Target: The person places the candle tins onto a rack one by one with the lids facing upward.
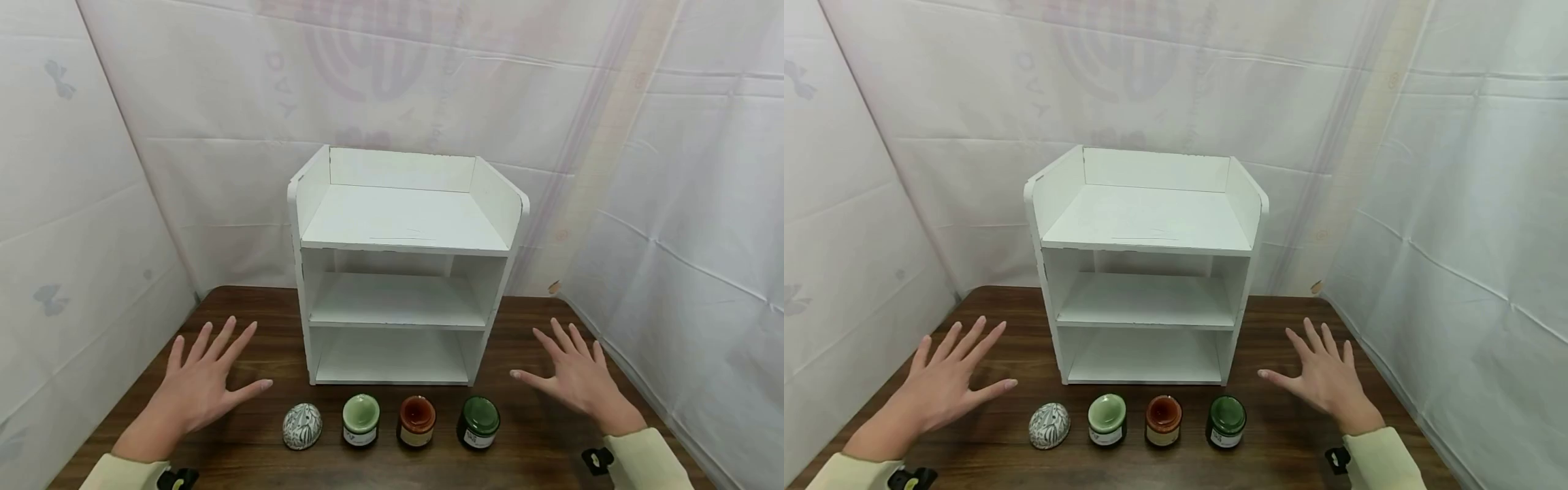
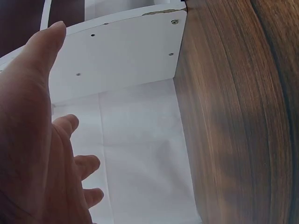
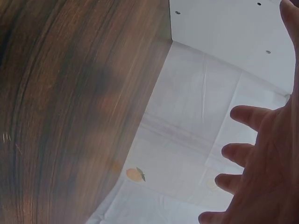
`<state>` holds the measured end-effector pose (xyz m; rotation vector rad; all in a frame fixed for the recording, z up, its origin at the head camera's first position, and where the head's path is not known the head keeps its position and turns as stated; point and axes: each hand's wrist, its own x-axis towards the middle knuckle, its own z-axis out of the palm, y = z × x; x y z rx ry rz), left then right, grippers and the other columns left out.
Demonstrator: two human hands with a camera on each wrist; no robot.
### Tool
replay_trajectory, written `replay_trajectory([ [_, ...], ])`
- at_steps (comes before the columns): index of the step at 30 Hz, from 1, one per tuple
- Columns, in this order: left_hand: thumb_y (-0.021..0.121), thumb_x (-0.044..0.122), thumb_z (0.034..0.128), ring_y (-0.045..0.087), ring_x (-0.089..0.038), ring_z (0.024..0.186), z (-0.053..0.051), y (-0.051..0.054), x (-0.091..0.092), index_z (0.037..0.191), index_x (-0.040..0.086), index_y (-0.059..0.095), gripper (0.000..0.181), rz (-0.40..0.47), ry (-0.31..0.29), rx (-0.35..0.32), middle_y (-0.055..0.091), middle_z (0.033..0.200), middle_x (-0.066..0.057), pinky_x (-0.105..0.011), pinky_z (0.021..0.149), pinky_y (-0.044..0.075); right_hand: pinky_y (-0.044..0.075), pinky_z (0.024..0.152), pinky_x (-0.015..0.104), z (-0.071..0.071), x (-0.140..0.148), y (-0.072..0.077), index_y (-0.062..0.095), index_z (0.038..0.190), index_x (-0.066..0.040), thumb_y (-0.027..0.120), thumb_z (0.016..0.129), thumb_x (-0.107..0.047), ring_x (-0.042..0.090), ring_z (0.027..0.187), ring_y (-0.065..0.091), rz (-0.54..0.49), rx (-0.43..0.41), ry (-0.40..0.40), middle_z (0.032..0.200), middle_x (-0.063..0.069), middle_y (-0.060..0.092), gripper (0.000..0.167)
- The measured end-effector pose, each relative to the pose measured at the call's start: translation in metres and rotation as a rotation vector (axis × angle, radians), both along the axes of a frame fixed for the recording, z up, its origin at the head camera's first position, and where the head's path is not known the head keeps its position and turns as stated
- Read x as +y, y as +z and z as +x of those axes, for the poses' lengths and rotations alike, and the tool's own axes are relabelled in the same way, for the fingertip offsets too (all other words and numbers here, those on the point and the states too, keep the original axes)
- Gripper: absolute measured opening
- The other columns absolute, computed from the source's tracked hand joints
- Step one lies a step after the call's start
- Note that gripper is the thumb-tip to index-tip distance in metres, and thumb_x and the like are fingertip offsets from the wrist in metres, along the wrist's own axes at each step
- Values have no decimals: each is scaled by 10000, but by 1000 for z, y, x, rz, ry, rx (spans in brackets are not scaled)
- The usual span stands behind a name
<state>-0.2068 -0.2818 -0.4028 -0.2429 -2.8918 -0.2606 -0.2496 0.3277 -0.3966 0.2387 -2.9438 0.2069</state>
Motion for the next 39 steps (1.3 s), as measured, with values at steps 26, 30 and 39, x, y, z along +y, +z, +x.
replay_trajectory([
  [26,622,625,944,222,-510,1521,-4,-7,8,1659,278,146,926,78,-112,147,205,1704,-176,-691,1203,131,168,1072,811,10,-19,-8,412,1563,-92,600,932,-671,530,1508,209,-167,39,45,1659,257,266,877],
  [30,660,569,943,285,-505,1497,-5,-9,12,1654,252,189,910,114,-138,192,253,1686,-189,-666,1182,228,187,1063,815,12,-22,-11,406,1567,-98,608,942,-647,524,1510,217,-197,44,59,1659,253,271,856],
  [39,670,464,979,360,-453,1471,-7,-9,24,1652,272,191,849,261,-158,205,293,1685,-110,-685,1044,369,298,1044,783,15,-33,-22,358,1586,-118,591,994,-561,509,1497,271,-318,60,108,1663,217,281,776],
])
